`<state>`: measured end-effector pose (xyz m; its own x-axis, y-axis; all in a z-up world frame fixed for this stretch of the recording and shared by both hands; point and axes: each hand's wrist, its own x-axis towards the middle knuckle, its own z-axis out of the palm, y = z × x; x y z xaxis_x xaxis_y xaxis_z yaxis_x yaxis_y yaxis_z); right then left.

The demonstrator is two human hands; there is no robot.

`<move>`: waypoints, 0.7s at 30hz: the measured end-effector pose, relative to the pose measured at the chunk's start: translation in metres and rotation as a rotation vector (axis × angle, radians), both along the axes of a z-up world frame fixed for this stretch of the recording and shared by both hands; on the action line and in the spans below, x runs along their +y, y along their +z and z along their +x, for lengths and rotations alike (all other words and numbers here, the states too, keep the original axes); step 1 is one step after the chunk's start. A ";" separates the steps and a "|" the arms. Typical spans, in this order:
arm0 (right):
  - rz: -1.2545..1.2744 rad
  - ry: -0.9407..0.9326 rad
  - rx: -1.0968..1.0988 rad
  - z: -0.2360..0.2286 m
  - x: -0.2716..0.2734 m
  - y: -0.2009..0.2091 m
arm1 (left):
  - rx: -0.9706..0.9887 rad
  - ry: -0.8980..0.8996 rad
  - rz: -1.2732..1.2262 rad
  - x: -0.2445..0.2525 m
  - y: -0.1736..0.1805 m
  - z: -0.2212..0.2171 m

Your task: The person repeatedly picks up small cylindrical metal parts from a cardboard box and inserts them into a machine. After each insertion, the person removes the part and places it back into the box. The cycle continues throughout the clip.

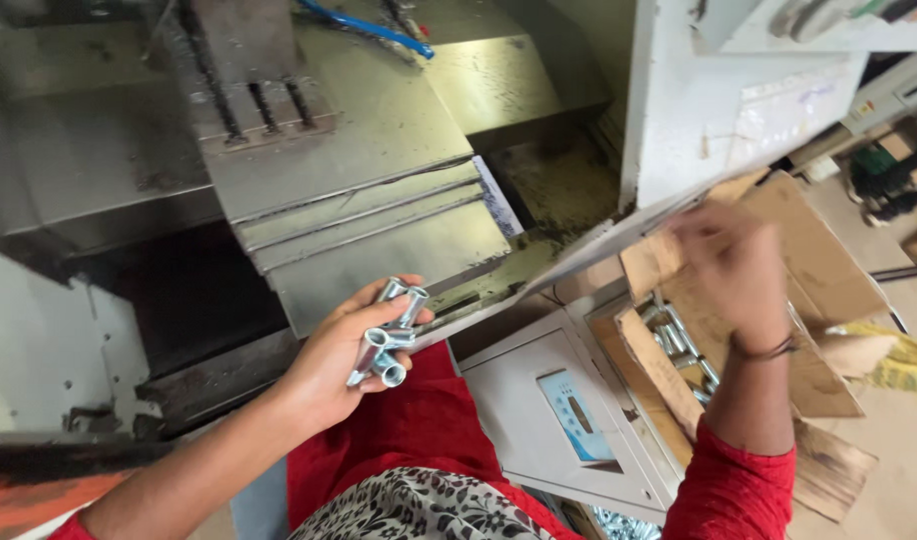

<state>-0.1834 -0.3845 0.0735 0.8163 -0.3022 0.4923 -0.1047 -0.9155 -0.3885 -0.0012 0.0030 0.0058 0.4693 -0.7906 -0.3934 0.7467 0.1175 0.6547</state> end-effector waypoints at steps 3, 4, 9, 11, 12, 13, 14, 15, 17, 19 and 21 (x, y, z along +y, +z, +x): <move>-0.052 0.624 0.170 0.046 0.100 0.001 | -0.015 -0.004 -0.025 0.005 -0.005 -0.001; -0.103 0.741 0.177 0.058 0.128 -0.002 | -0.004 0.007 -0.036 0.007 -0.008 -0.005; -0.350 1.000 0.027 0.094 0.207 -0.007 | 0.032 0.084 -0.062 0.015 -0.012 -0.016; -0.442 1.034 -0.036 0.103 0.219 -0.007 | 0.018 0.089 -0.032 0.022 -0.013 -0.017; -0.497 1.042 -0.048 0.105 0.222 -0.007 | 0.011 0.090 -0.019 0.025 -0.013 -0.016; -0.551 1.044 -0.059 0.106 0.223 -0.008 | 0.013 0.097 -0.045 0.028 -0.014 -0.016; -0.541 1.048 -0.073 0.109 0.223 -0.010 | 0.014 0.103 -0.072 0.030 -0.016 -0.015; -0.528 1.046 -0.083 0.109 0.222 -0.012 | 0.017 0.102 -0.097 0.032 -0.018 -0.015; -0.394 1.048 -0.030 0.112 0.215 -0.017 | 0.038 0.116 -0.074 0.035 -0.024 -0.017; -0.146 1.042 0.099 0.117 0.201 -0.022 | 0.077 0.137 -0.071 0.037 -0.031 -0.015; 0.088 0.995 0.034 0.129 0.186 -0.030 | 0.134 0.169 -0.084 0.040 -0.038 -0.012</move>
